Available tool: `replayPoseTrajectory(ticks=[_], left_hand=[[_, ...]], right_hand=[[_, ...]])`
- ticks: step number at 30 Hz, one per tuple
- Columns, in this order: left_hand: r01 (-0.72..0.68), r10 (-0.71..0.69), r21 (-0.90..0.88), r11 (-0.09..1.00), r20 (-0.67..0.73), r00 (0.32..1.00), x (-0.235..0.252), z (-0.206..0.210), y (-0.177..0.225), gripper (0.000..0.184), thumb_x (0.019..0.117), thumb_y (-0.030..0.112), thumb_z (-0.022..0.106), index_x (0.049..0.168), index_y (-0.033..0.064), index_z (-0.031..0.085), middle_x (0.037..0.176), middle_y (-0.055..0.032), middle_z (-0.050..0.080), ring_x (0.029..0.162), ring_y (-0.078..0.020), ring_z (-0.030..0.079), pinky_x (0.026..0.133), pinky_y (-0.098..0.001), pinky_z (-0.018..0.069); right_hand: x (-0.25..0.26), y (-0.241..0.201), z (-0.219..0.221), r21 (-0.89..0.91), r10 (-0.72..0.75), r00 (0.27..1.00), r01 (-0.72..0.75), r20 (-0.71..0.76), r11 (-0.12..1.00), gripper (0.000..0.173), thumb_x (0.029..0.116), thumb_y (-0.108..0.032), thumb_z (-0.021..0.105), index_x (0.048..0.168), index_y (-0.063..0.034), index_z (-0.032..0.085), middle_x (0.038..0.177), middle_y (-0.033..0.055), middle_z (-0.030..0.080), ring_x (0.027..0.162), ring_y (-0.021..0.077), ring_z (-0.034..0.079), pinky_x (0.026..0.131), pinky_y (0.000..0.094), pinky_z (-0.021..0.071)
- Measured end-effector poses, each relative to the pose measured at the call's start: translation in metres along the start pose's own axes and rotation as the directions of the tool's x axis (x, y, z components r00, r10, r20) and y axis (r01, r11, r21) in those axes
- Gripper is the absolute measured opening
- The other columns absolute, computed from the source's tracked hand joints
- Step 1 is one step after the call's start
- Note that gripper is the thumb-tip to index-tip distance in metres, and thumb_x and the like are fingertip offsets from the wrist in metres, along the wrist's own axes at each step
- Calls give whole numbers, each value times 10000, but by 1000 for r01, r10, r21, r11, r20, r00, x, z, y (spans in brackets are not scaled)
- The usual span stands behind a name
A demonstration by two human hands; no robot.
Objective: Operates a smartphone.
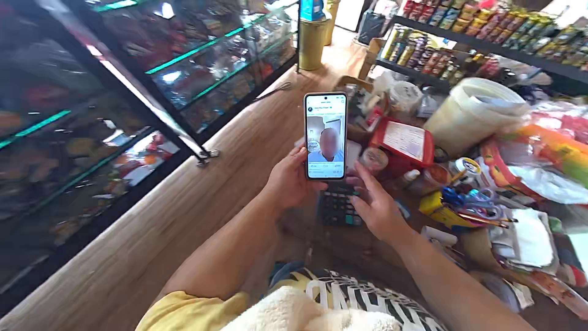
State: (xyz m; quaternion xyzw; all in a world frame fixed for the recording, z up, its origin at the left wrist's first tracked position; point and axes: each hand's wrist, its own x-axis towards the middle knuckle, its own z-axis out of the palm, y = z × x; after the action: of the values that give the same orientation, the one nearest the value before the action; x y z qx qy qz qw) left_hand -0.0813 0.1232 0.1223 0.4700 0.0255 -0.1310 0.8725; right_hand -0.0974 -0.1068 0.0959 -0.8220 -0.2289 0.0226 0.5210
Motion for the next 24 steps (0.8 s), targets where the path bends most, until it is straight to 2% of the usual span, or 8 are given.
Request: replayPoseTrajectory(ticks=[4,6,9,13,18,21,23,24], left_hand=[[-168,159,-24,986,-204,966,-72,-58,80,428,1117,309,218,1478,181,409,1206,-113,686,984,-256,719,741,-400,628],[-270,274,54,961,-273,922,-109,-88,113,427,1098,292,238,1480,183,396,1225,-95,677,998,-242,711,757,-402,627],[-343,375,153,927,-431,821,-156,-116,150,487,1046,188,278,1530,199,322,1282,-98,640,1024,-244,697,758,-424,621],[-432,433,153,889,-588,683,-195,-132,172,624,903,16,344,1505,180,342,1277,-128,640,999,-274,711,721,-451,628],[-495,436,127,859,-689,578,-219,-130,176,652,911,-88,335,1507,176,350,1292,-131,632,1011,-282,709,716,-447,628],[-502,417,129,855,-746,519,-228,-126,175,541,983,-27,330,1477,188,382,1248,-125,650,974,-274,719,684,-432,629],[-492,390,125,861,-784,483,-234,-120,173,401,1092,150,336,1486,208,386,1207,-125,672,950,-265,724,687,-416,627],[-490,378,118,864,-795,474,-237,-117,173,392,1120,252,326,1507,218,369,1207,-125,675,956,-267,723,698,-415,626]], right_hand=[[-5,-30,33,-14,57,963,-55,263,998,414,997,-122,525,1375,25,609,1280,156,685,1138,183,682,1010,348,553],[-7,-33,59,-31,91,924,-86,372,996,364,1006,-105,532,1321,35,651,1218,174,714,1095,213,705,996,372,557],[2,-38,99,-52,31,879,-7,476,999,344,992,-54,547,1288,76,662,1193,233,715,1095,289,710,1004,406,545],[40,-66,125,-107,-155,785,271,600,957,329,983,-48,573,1277,51,683,1201,223,715,1093,318,712,994,447,557],[65,-85,140,-88,-246,740,381,626,921,336,992,-73,564,1290,20,688,1224,206,712,1103,321,711,992,461,562],[59,-76,147,10,-308,698,396,647,918,323,973,-46,570,1254,49,698,1153,221,732,1035,330,729,948,459,576],[54,-70,144,47,-267,660,331,702,942,312,991,-55,573,1254,62,692,1177,224,728,1080,325,721,991,454,559],[54,-67,142,53,-243,643,300,726,952,314,999,-68,570,1261,60,689,1193,220,724,1103,317,714,1009,447,549]])
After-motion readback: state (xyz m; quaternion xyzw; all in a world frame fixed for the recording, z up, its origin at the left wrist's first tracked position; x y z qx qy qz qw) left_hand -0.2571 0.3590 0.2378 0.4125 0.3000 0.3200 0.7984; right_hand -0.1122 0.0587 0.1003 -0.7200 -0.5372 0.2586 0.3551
